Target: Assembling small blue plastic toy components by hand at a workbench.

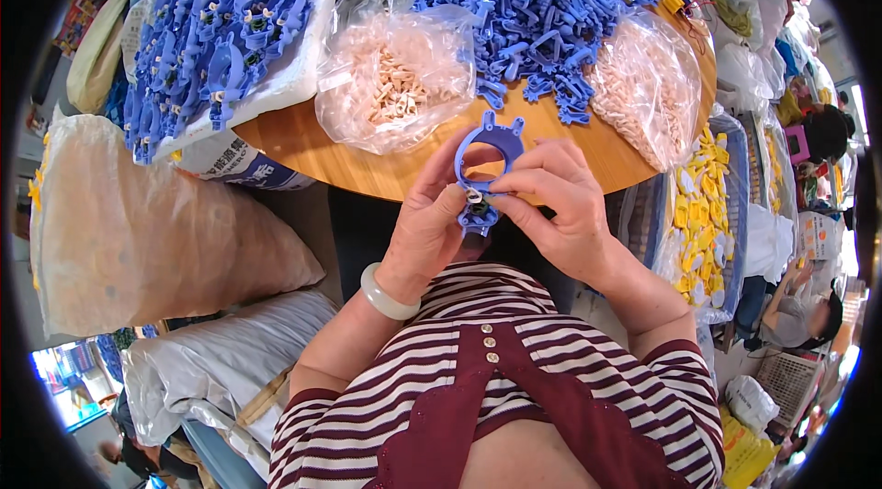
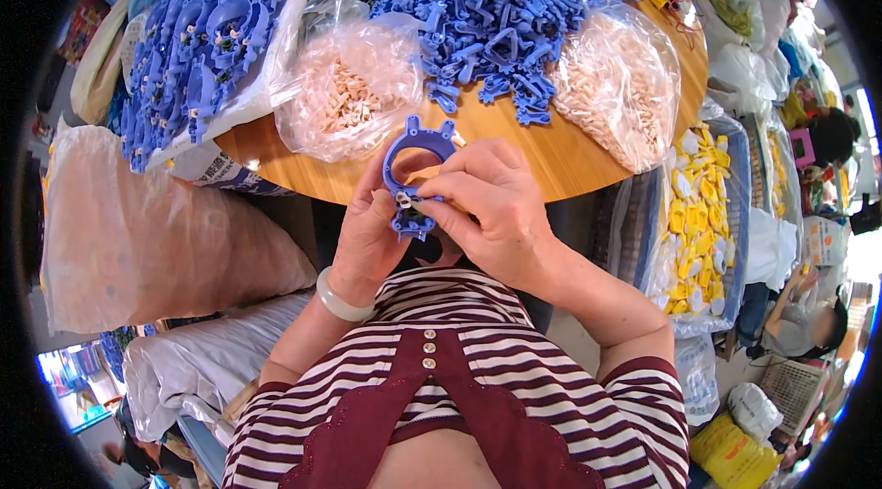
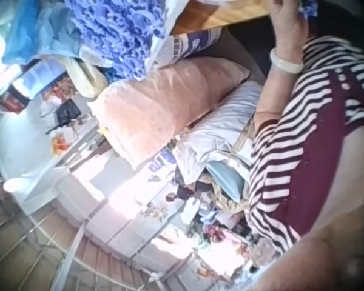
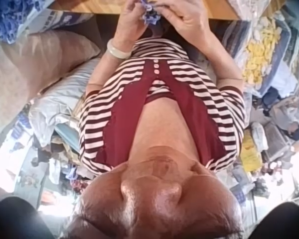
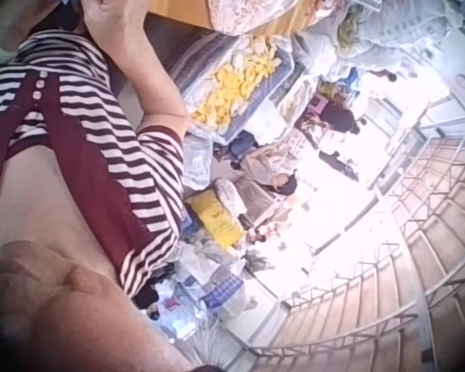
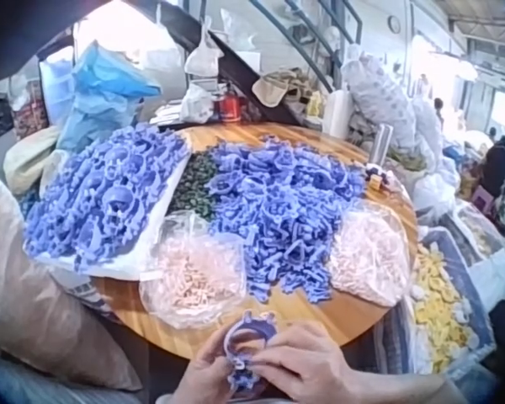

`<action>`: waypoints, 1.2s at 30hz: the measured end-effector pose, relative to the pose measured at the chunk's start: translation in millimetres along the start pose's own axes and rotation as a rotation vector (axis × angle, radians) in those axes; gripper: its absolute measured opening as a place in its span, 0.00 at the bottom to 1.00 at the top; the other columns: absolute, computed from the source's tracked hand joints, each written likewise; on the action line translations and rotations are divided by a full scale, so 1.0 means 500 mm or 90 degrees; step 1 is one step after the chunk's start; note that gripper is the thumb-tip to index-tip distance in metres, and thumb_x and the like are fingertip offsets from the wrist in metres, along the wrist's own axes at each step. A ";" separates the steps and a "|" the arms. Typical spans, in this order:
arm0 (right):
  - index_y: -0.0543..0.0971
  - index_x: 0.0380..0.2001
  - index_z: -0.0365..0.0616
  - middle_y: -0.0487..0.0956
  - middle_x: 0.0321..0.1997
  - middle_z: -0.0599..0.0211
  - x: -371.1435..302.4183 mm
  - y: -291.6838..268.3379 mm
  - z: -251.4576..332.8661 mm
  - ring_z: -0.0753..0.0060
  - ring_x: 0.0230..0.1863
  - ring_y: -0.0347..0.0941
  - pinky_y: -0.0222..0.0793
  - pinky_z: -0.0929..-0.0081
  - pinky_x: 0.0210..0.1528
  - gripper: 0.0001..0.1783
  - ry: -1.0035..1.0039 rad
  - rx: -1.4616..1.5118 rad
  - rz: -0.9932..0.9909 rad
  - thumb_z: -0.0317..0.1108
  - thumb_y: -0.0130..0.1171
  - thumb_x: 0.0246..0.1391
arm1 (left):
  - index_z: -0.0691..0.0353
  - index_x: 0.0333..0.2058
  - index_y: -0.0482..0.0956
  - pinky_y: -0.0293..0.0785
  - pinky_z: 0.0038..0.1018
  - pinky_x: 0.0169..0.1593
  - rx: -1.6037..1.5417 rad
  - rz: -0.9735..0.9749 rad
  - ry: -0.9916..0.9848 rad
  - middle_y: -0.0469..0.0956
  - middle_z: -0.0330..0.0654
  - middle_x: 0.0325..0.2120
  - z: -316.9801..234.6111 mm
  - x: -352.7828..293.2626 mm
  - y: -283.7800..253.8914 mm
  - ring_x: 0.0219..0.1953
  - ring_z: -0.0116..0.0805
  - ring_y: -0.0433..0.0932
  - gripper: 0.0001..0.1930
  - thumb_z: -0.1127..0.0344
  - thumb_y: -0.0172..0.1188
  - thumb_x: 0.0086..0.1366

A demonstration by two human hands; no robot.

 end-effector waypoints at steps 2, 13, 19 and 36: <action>0.80 0.28 0.45 0.75 0.30 0.70 -0.002 0.002 0.004 0.64 0.34 0.69 0.62 0.66 0.46 0.09 0.009 -0.008 0.012 0.26 0.66 0.39 | 0.61 0.61 0.55 0.68 0.28 0.52 0.005 0.008 0.006 0.66 0.46 0.52 -0.001 0.000 0.005 0.50 0.34 0.70 0.34 0.64 0.60 0.59; 0.78 0.23 0.44 0.74 0.25 0.70 0.002 0.011 0.009 0.64 0.31 0.68 0.61 0.67 0.38 0.07 -0.001 0.011 0.016 0.25 0.66 0.38 | 0.65 0.61 0.55 0.66 0.29 0.56 0.078 -0.007 0.053 0.66 0.46 0.54 -0.007 -0.010 0.002 0.54 0.36 0.68 0.39 0.71 0.66 0.52; 0.76 0.22 0.42 0.74 0.25 0.68 -0.001 0.015 0.014 0.65 0.31 0.68 0.61 0.71 0.34 0.05 0.100 0.080 0.042 0.24 0.64 0.42 | 0.67 0.60 0.57 0.63 0.30 0.58 0.091 -0.011 0.031 0.66 0.46 0.54 -0.012 -0.010 0.000 0.55 0.35 0.67 0.41 0.69 0.69 0.49; 0.77 0.25 0.43 0.74 0.25 0.67 -0.004 0.031 0.008 0.68 0.29 0.68 0.61 0.73 0.33 0.05 0.132 0.072 0.021 0.26 0.64 0.44 | 0.63 0.61 0.55 0.66 0.34 0.57 0.111 -0.031 0.094 0.65 0.47 0.54 -0.004 -0.001 -0.002 0.55 0.40 0.67 0.38 0.65 0.65 0.54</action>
Point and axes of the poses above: each hand's wrist, its own x-axis towards the middle knuckle, its own y-axis out of the palm, z = x × y, the point moved 1 cm from there along x, towards the middle knuckle
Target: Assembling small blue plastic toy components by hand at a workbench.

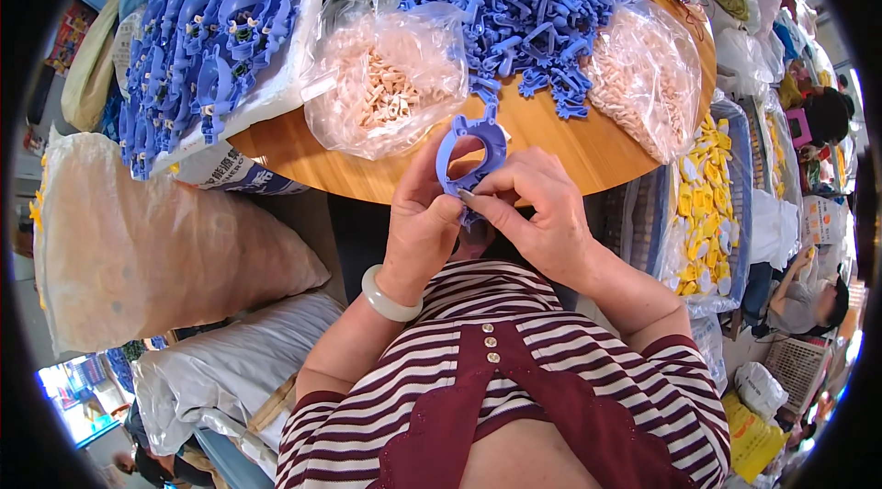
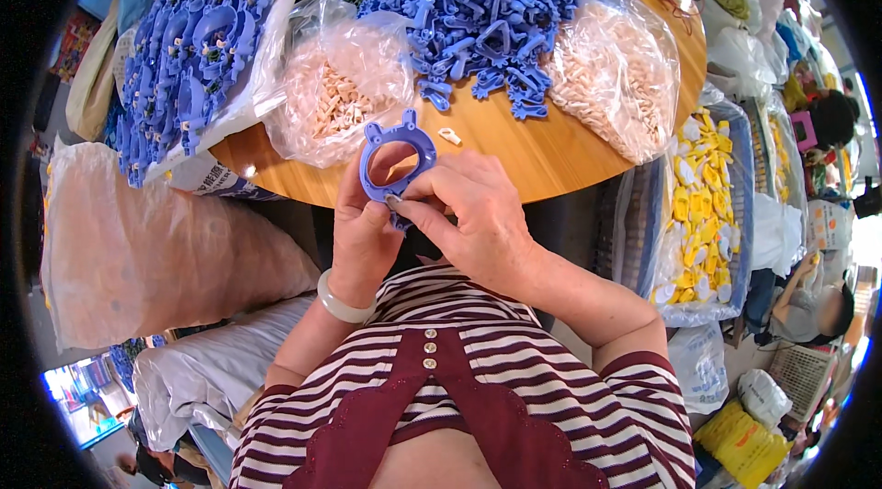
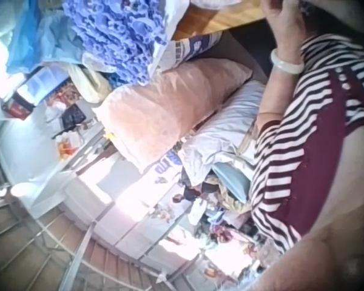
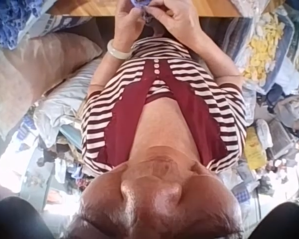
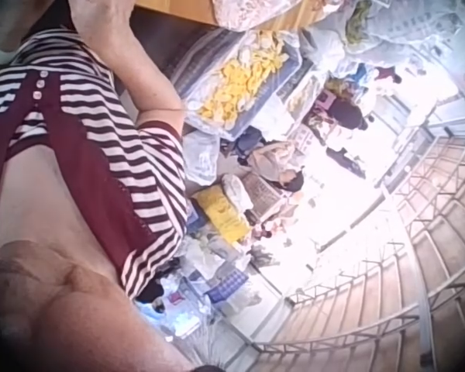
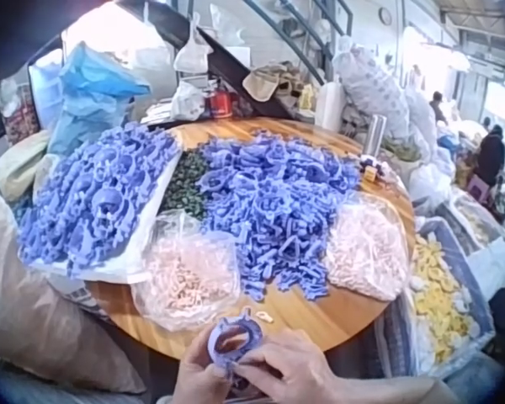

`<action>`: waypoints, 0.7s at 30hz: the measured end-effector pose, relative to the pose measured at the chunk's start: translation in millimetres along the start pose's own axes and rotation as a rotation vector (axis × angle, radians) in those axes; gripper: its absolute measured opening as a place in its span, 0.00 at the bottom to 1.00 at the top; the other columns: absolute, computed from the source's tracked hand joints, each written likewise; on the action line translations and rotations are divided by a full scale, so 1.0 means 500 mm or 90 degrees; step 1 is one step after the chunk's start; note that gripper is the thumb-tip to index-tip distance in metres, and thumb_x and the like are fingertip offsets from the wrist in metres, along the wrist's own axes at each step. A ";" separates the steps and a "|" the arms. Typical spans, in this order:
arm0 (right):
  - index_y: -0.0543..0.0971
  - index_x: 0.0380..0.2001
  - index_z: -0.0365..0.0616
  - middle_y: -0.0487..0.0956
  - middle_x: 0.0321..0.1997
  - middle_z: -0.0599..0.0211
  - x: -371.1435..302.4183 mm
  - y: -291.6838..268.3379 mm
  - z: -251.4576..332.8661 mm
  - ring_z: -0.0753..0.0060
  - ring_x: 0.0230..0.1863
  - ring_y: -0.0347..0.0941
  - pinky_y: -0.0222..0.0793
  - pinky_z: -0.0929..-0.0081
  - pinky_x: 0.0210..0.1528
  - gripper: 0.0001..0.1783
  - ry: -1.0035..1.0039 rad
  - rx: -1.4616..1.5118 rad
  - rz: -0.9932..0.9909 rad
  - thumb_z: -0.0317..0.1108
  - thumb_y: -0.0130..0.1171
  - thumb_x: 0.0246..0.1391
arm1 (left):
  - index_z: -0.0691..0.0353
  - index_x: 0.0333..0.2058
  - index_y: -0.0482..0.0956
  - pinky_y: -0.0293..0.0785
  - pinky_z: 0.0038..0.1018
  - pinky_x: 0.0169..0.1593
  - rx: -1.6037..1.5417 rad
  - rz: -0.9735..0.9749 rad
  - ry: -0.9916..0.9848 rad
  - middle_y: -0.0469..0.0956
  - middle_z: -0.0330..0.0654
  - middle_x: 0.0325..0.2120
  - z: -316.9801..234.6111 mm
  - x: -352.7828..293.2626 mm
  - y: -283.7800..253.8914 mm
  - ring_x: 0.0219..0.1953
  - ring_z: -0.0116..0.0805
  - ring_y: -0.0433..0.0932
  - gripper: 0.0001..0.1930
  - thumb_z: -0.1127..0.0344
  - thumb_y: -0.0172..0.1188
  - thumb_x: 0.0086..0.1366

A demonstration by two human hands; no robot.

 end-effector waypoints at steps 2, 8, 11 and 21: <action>0.77 0.25 0.42 0.75 0.25 0.68 0.000 -0.002 0.002 0.68 0.29 0.68 0.61 0.74 0.33 0.05 0.016 0.007 0.005 0.26 0.64 0.43 | 0.61 0.61 0.55 0.66 0.35 0.56 -0.018 -0.018 -0.007 0.65 0.48 0.55 0.000 0.000 -0.001 0.55 0.41 0.67 0.39 0.63 0.65 0.55; 0.78 0.26 0.42 0.75 0.24 0.68 -0.003 -0.001 0.002 0.69 0.29 0.68 0.63 0.75 0.33 0.05 0.001 -0.013 0.002 0.26 0.64 0.43 | 0.59 0.62 0.55 0.66 0.34 0.57 -0.038 -0.007 -0.033 0.65 0.48 0.54 0.000 -0.002 -0.004 0.55 0.41 0.67 0.39 0.64 0.65 0.54; 0.78 0.25 0.42 0.74 0.24 0.68 -0.003 -0.001 0.004 0.69 0.29 0.68 0.64 0.76 0.33 0.04 0.012 0.008 -0.005 0.25 0.63 0.43 | 0.59 0.62 0.55 0.65 0.35 0.57 -0.028 0.000 -0.021 0.66 0.48 0.54 0.003 -0.002 -0.007 0.55 0.41 0.67 0.39 0.65 0.66 0.53; 0.77 0.24 0.44 0.74 0.23 0.68 0.009 -0.008 0.007 0.66 0.27 0.68 0.60 0.70 0.32 0.06 -0.117 -0.088 -0.036 0.24 0.63 0.40 | 0.64 0.61 0.56 0.63 0.34 0.59 0.011 0.004 0.022 0.67 0.48 0.53 0.001 -0.004 -0.006 0.55 0.39 0.67 0.40 0.68 0.67 0.51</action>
Point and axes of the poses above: each hand's wrist, its own x-axis towards the middle knuckle, its own y-axis out of the palm, z = x × y, the point moved 1 cm from there along x, towards the middle knuckle
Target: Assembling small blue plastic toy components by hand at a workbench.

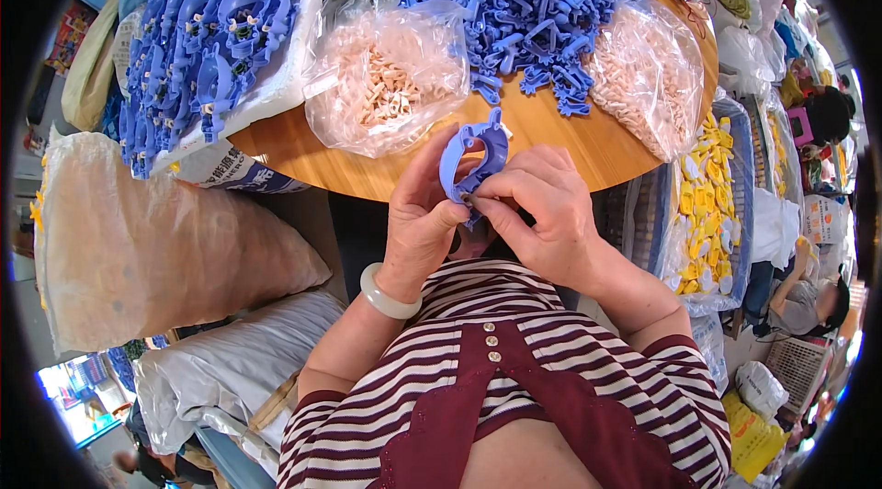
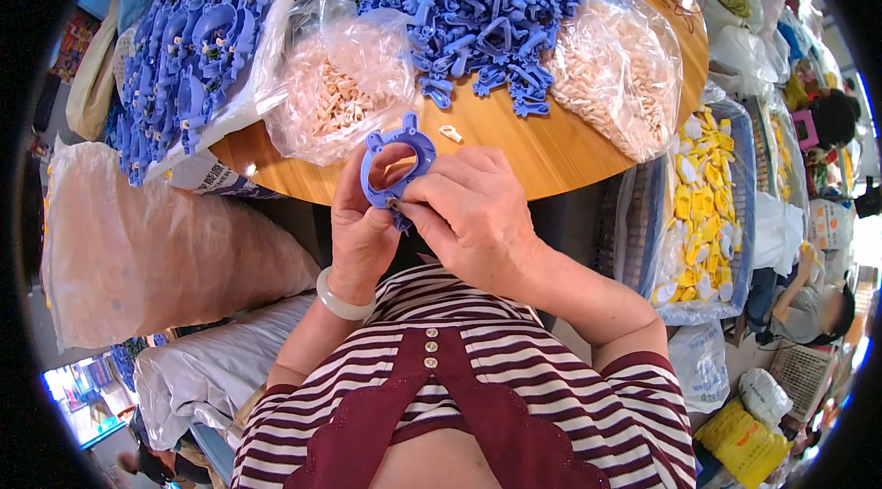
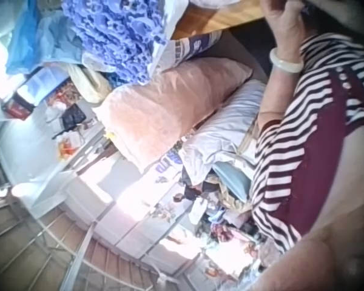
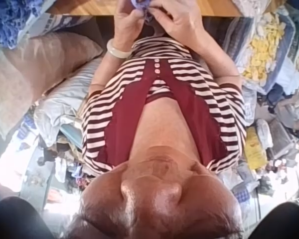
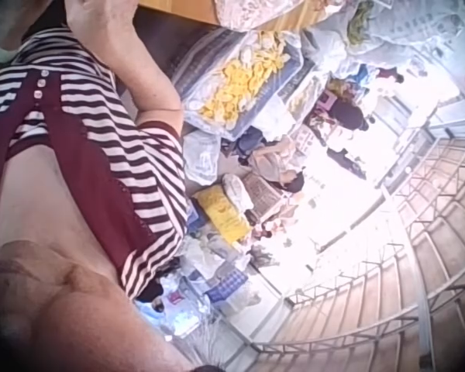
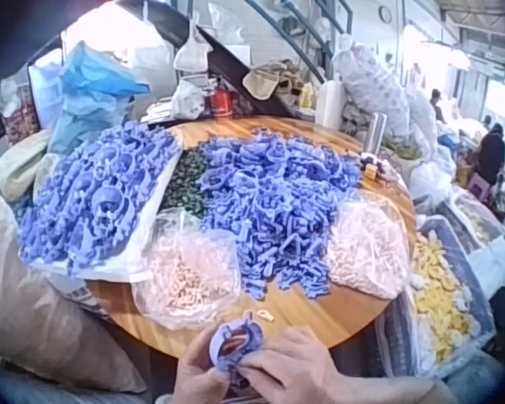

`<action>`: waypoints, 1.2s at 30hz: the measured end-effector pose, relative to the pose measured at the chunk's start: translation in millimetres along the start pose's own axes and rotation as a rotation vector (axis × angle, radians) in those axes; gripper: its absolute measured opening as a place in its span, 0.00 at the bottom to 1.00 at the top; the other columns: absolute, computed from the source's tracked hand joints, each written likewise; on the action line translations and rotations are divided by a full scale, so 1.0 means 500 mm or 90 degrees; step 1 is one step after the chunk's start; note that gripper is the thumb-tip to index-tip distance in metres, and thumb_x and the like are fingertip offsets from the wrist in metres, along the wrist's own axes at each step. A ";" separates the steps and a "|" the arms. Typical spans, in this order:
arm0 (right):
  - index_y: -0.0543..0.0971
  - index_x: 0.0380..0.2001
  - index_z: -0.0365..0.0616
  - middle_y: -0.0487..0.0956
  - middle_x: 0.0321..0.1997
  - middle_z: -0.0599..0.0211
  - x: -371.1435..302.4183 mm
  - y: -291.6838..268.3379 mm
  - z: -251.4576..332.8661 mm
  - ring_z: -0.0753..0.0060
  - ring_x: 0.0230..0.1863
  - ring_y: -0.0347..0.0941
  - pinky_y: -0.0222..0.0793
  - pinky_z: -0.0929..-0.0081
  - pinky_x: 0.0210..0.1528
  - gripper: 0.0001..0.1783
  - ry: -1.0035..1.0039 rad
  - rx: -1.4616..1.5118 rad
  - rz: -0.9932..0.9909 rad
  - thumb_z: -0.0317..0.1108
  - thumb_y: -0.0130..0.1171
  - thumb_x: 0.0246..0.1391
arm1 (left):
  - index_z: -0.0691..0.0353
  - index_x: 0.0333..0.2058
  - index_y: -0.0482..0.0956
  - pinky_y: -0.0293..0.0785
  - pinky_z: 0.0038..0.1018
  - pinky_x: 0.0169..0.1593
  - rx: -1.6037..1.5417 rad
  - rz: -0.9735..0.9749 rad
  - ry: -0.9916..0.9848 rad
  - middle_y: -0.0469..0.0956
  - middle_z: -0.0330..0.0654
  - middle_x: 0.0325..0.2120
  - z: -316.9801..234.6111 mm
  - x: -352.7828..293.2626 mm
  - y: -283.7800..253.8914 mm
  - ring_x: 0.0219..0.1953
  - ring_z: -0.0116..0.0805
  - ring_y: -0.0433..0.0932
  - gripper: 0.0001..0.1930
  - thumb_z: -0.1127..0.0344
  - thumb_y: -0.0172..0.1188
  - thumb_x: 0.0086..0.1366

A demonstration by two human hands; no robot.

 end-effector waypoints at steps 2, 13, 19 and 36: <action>0.77 0.24 0.45 0.74 0.23 0.68 0.003 -0.002 0.000 0.65 0.26 0.68 0.59 0.69 0.31 0.06 -0.021 -0.001 0.006 0.24 0.63 0.39 | 0.64 0.61 0.56 0.63 0.33 0.59 -0.002 0.001 -0.001 0.67 0.48 0.53 -0.002 0.000 0.002 0.55 0.39 0.67 0.40 0.69 0.67 0.51; 0.75 0.23 0.40 0.74 0.23 0.66 -0.009 0.009 -0.005 0.67 0.28 0.68 0.63 0.75 0.30 0.04 0.274 0.166 0.096 0.24 0.61 0.44 | 0.66 0.60 0.57 0.64 0.33 0.57 0.080 -0.006 0.014 0.67 0.48 0.53 0.001 0.003 0.002 0.53 0.38 0.69 0.40 0.63 0.67 0.52; 0.76 0.23 0.41 0.74 0.23 0.68 0.001 0.011 -0.009 0.68 0.27 0.68 0.61 0.73 0.33 0.04 0.179 0.075 0.082 0.27 0.62 0.45 | 0.64 0.61 0.56 0.66 0.35 0.56 0.071 0.001 -0.008 0.67 0.49 0.53 0.000 0.009 0.000 0.53 0.41 0.69 0.38 0.59 0.64 0.56; 0.81 0.28 0.47 0.74 0.35 0.71 -0.003 0.010 -0.009 0.67 0.36 0.67 0.62 0.73 0.38 0.11 -0.052 -0.054 -0.069 0.25 0.67 0.36 | 0.64 0.59 0.58 0.71 0.28 0.51 -0.097 -0.007 -0.071 0.70 0.47 0.50 0.007 0.013 0.000 0.50 0.36 0.73 0.32 0.55 0.57 0.61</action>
Point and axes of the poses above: each hand's wrist, its own x-axis towards the middle knuckle, its own y-axis out of the palm, z = x × y, the point moved 1 cm from there along x, towards the middle knuckle
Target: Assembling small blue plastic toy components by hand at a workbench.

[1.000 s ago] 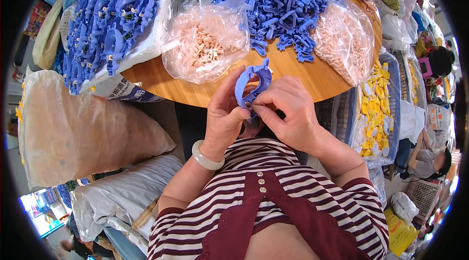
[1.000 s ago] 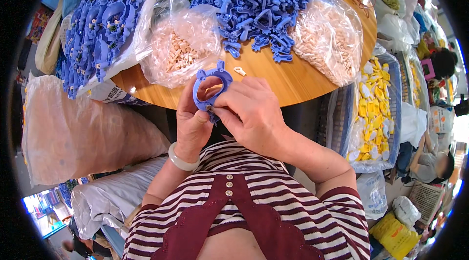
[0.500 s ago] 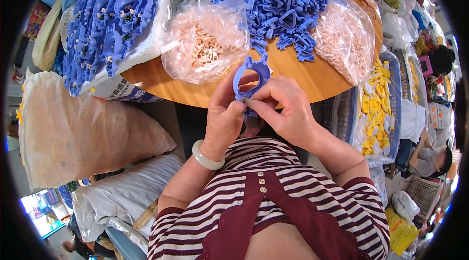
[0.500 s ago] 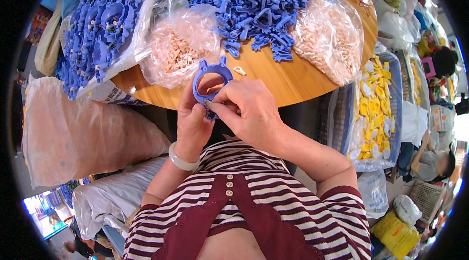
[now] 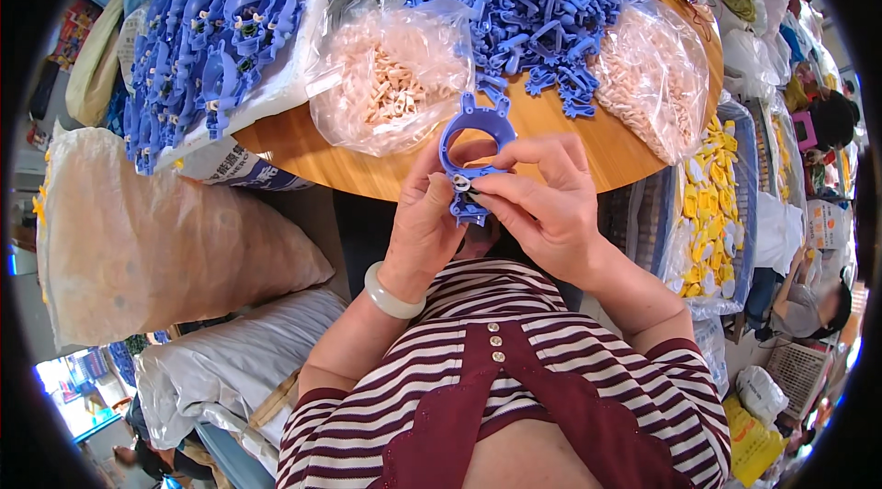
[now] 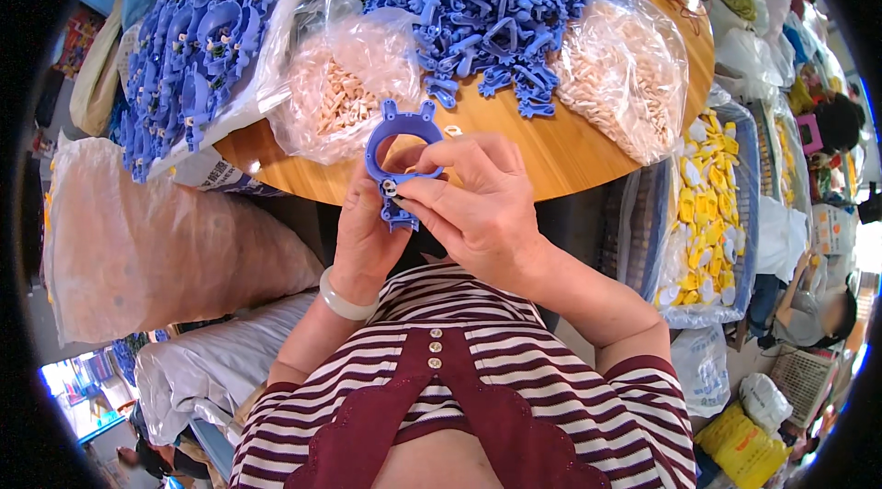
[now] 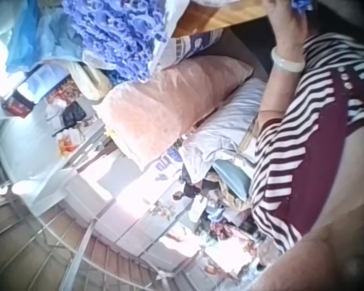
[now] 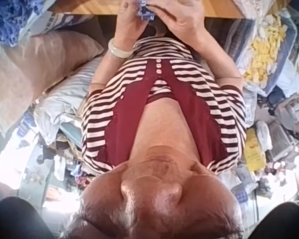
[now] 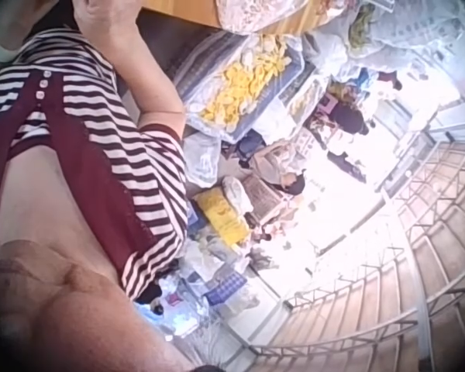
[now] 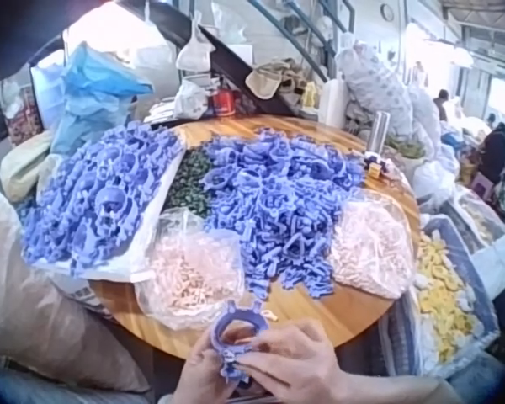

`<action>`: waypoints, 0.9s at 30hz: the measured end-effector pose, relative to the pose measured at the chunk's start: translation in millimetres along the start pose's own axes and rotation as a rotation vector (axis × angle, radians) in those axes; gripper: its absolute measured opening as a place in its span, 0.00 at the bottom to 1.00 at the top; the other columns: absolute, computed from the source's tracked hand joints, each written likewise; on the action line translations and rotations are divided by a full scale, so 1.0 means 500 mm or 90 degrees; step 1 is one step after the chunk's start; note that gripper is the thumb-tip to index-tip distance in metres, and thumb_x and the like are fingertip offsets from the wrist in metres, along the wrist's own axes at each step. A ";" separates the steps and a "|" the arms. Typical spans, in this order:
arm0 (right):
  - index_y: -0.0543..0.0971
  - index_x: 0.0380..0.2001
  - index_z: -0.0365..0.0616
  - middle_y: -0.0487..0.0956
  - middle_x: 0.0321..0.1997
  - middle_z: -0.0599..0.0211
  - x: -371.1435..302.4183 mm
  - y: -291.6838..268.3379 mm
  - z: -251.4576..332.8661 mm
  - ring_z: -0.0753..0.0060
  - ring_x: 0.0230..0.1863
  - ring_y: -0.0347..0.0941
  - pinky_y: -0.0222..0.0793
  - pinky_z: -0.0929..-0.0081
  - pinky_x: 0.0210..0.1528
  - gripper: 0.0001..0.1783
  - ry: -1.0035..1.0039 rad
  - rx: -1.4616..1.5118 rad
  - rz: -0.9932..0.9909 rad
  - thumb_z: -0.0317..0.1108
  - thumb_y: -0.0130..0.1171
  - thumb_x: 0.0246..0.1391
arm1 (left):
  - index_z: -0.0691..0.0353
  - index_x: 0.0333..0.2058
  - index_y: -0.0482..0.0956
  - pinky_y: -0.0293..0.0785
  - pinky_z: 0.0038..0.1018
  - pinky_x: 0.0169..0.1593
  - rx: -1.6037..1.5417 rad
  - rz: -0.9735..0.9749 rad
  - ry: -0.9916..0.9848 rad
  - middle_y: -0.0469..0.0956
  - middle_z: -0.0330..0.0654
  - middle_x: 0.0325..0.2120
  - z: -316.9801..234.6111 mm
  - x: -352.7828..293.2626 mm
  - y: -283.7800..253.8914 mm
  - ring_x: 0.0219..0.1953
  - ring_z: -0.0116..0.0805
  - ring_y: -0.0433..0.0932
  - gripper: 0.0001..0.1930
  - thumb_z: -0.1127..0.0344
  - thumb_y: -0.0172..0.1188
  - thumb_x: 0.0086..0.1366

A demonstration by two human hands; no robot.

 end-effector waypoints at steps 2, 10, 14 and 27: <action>0.81 0.28 0.49 0.74 0.36 0.72 0.001 0.003 -0.002 0.66 0.38 0.67 0.61 0.72 0.39 0.12 -0.007 -0.013 -0.004 0.26 0.68 0.34 | 0.63 0.58 0.59 0.71 0.27 0.51 -0.011 -0.008 -0.003 0.70 0.47 0.49 0.000 -0.003 0.002 0.50 0.35 0.73 0.30 0.57 0.57 0.62; 0.81 0.28 0.48 0.74 0.37 0.71 0.001 -0.003 -0.015 0.63 0.40 0.66 0.63 0.68 0.45 0.11 -0.024 -0.018 0.003 0.28 0.68 0.35 | 0.63 0.58 0.60 0.70 0.27 0.51 -0.073 -0.009 -0.044 0.69 0.44 0.50 0.012 -0.003 -0.001 0.49 0.33 0.72 0.26 0.60 0.54 0.64; 0.80 0.30 0.45 0.75 0.37 0.68 0.011 -0.053 -0.027 0.62 0.40 0.69 0.65 0.69 0.45 0.10 -0.015 0.050 -0.024 0.25 0.66 0.38 | 0.64 0.58 0.58 0.72 0.37 0.51 0.004 -0.045 -0.040 0.70 0.49 0.50 -0.002 -0.003 0.017 0.49 0.40 0.73 0.26 0.59 0.50 0.66; 0.76 0.37 0.38 0.78 0.33 0.60 -0.045 -0.268 -0.317 0.68 0.34 0.75 0.68 0.74 0.37 0.10 0.317 -0.287 0.003 0.27 0.55 0.48 | 0.63 0.58 0.58 0.75 0.42 0.47 -0.013 0.018 -0.105 0.70 0.52 0.50 0.005 0.010 0.012 0.46 0.49 0.75 0.25 0.58 0.49 0.66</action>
Point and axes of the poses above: each hand's wrist, its own x-axis towards the middle knuckle, its own y-axis out of the palm, z = x × y, the point moved 1 cm from there along x, towards the middle knuckle
